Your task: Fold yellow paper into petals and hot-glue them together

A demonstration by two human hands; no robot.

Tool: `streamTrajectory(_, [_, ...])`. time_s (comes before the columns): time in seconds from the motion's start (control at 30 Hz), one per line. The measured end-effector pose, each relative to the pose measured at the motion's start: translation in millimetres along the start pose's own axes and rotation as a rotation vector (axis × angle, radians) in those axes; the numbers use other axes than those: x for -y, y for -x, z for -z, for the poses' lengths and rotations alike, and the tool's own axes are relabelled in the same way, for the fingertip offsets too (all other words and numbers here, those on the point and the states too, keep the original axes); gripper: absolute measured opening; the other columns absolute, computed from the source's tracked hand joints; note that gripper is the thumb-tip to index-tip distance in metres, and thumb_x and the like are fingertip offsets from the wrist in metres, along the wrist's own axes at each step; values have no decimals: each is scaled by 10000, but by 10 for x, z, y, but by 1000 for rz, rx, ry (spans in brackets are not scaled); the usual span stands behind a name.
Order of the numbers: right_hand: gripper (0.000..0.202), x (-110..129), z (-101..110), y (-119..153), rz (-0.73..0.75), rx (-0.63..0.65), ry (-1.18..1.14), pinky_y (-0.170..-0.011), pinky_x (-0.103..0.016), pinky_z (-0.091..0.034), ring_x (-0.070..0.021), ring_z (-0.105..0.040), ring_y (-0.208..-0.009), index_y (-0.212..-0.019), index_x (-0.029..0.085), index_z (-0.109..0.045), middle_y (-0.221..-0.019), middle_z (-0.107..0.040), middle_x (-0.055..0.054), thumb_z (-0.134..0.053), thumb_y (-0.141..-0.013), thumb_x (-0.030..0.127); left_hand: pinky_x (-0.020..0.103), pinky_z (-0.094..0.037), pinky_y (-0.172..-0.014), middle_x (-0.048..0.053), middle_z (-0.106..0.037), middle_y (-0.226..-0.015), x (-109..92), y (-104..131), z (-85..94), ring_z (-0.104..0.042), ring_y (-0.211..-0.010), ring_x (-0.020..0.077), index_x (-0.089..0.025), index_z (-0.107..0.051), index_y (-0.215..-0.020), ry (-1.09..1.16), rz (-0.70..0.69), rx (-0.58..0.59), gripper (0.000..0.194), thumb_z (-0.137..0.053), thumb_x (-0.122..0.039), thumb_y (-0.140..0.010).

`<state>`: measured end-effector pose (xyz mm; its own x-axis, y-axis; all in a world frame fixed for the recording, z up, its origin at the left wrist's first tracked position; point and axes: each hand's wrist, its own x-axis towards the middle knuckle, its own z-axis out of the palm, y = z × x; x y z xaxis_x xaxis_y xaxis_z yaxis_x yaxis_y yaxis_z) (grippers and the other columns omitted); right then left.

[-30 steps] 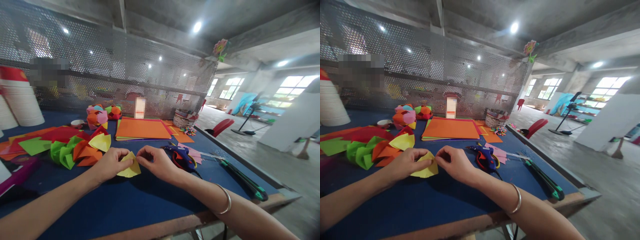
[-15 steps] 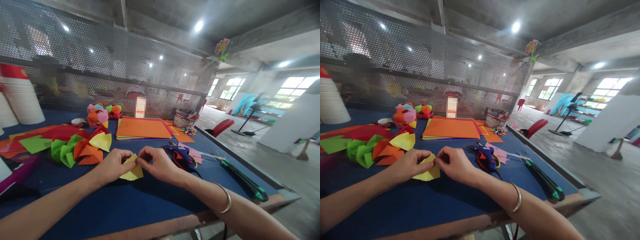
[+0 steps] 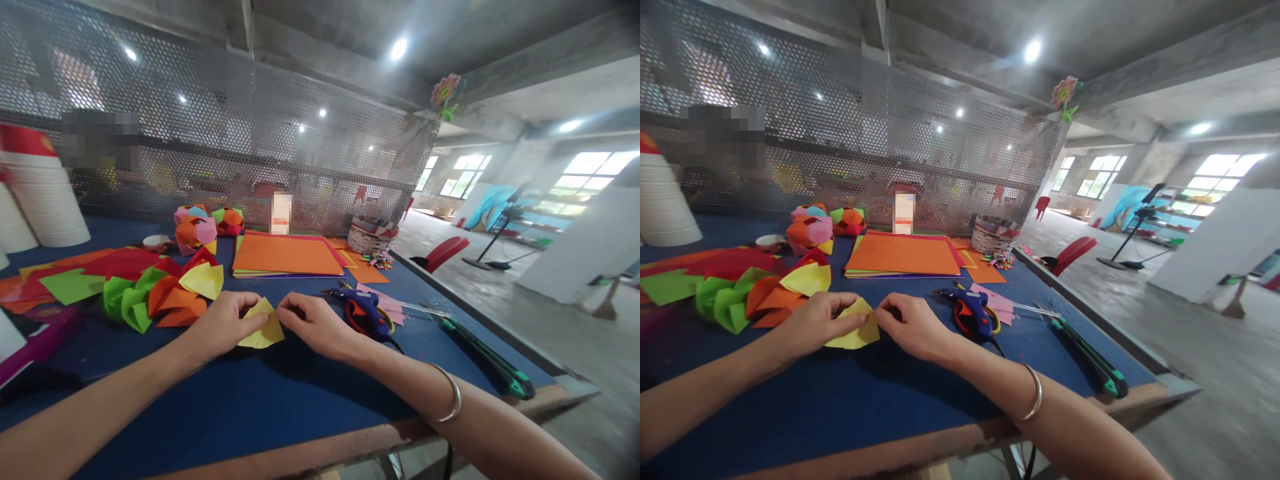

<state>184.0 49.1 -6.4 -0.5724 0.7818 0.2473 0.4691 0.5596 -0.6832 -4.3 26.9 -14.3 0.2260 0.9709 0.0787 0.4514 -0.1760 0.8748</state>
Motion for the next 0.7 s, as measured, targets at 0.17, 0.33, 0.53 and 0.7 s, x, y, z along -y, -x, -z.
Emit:
streamTrajectory(0.17, [129, 0, -14, 5, 5, 17, -1, -559, -207, -323, -89, -463, -608, -811, 152, -635, -674, -572, 41, -537, -882, 198, 208, -286, -472, -46, -458, -579, -4, 2, -8, -387, -532, 96, -169, -584, -685, -22, -24, -10, 309, -542, -475, -693])
streamTrajectory(0.33, [190, 30, 11, 13, -9, 23, -10, -563, -209, -325, -90, -448, -610, -788, 155, -629, -669, -547, 42, -493, -909, 209, 213, -306, -489, -38, -491, -598, -17, 17, -17, -409, -549, 103, -169, -584, -691, -46, -44, -25, 296, -538, -461, -711])
streamTrajectory(0.53, [91, -1, -23, 5, 11, 11, -38, -585, -208, -362, -97, -492, -619, -789, 154, -630, -683, -593, 31, -561, -845, 170, 213, -284, -485, -43, -468, -593, -18, 39, -30, -398, -552, 106, -181, -552, -673, -89, -61, -45, 297, -520, -464, -755])
streamTrajectory(0.7, [69, -1, -54, -1, 9, -15, -27, -575, -205, -357, -96, -495, -606, -757, 157, -612, -662, -581, 35, -571, -808, 135, 222, -284, -501, -29, -503, -608, -10, 56, -46, -428, -569, 118, -180, -567, -692, -146, -82, -55, 293, -508, -451, -786])
